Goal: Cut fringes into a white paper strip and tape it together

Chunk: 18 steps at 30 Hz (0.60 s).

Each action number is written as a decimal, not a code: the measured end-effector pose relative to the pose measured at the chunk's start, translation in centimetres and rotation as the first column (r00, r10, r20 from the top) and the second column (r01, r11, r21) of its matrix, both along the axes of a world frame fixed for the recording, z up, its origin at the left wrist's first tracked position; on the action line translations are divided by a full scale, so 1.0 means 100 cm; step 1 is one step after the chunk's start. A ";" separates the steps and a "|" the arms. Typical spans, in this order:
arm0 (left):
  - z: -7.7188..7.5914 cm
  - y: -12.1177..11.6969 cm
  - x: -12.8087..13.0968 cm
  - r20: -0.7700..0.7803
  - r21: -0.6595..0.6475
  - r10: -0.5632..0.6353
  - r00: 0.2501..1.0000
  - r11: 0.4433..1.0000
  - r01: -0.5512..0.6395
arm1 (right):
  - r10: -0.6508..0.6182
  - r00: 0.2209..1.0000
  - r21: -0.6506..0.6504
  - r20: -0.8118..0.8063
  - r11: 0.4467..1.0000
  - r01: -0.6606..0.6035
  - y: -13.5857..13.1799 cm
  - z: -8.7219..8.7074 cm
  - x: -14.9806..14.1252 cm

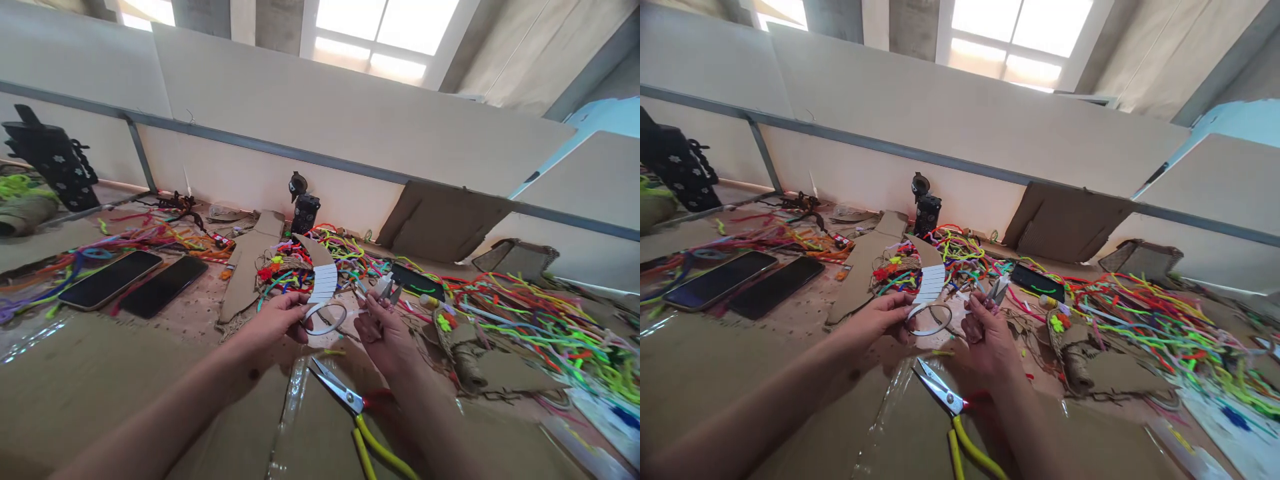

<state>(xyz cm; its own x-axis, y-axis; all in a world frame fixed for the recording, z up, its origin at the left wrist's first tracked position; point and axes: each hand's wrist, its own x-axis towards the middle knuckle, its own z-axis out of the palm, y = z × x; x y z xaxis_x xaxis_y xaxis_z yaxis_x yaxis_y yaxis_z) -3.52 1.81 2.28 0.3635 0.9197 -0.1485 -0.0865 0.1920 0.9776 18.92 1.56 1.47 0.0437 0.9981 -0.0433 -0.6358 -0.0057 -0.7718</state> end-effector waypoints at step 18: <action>0.005 -0.002 0.002 0.017 0.048 -0.018 1.000 0.999 0.017 | 0.114 0.938 0.092 0.329 0.984 -0.152 -0.004 -0.005 -0.001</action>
